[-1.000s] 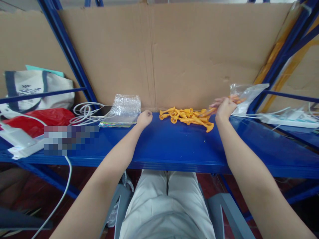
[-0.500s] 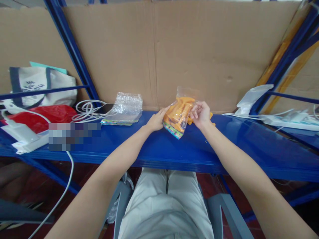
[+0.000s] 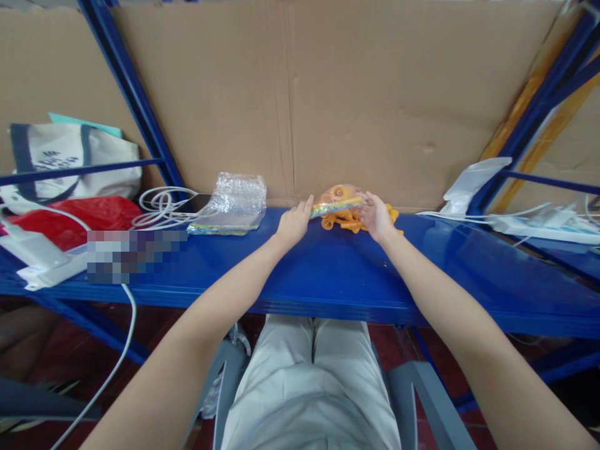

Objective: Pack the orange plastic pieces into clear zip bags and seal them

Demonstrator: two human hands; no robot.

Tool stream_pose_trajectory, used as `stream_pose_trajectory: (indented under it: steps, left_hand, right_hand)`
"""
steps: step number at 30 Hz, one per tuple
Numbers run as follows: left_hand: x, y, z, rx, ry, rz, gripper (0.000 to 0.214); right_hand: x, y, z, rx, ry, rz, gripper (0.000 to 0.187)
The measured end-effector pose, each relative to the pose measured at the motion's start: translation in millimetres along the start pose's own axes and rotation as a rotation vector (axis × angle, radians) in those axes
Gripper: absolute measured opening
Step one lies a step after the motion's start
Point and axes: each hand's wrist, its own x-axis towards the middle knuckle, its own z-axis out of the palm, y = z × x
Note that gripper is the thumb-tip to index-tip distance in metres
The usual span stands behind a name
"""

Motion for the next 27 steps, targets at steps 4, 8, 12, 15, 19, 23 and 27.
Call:
stream_pose_trajectory:
  steps: [4,8,12,15,19,23,27]
  left_hand:
    - [-0.9,-1.7,1.0,-0.025,-0.016,0.007,0.051]
    - [1.0,-5.0,3.8,-0.057,-0.06,-0.056,0.04]
    - [2.5,-6.9,6.0,-0.091,-0.045,-0.075,0.037]
    - [2.2,-7.8,7.3,-0.103,-0.037,-0.046,0.036]
    - [1.6,-8.2,7.9,-0.129,-0.007,-0.025,0.036]
    - [2.2,-10.0,8.7,-0.215,0.071,-0.02,0.035]
    - [3.6,-13.1,11.9,-0.315,0.097,-0.008,0.044]
  right_hand:
    - [5.9,7.1,0.6,-0.212,-0.11,-0.202,0.047]
    - [-0.1,2.0,0.0,-0.533,-0.117,-0.471,0.067]
    - [-13.4,-10.2,3.0,-0.837,-0.209,-0.727,0.07]
    - [-18.6,-16.8,5.6,-0.883,-0.157,-0.799,0.052]
    - [-18.8,-22.1,5.0,-0.906,-0.082,-0.797,0.033]
    - [-17.8,-25.1,2.8,-0.965,-0.035,-0.75,0.019]
    - [-17.5,-25.4,1.0,-0.994,0.032,-0.71,0.015]
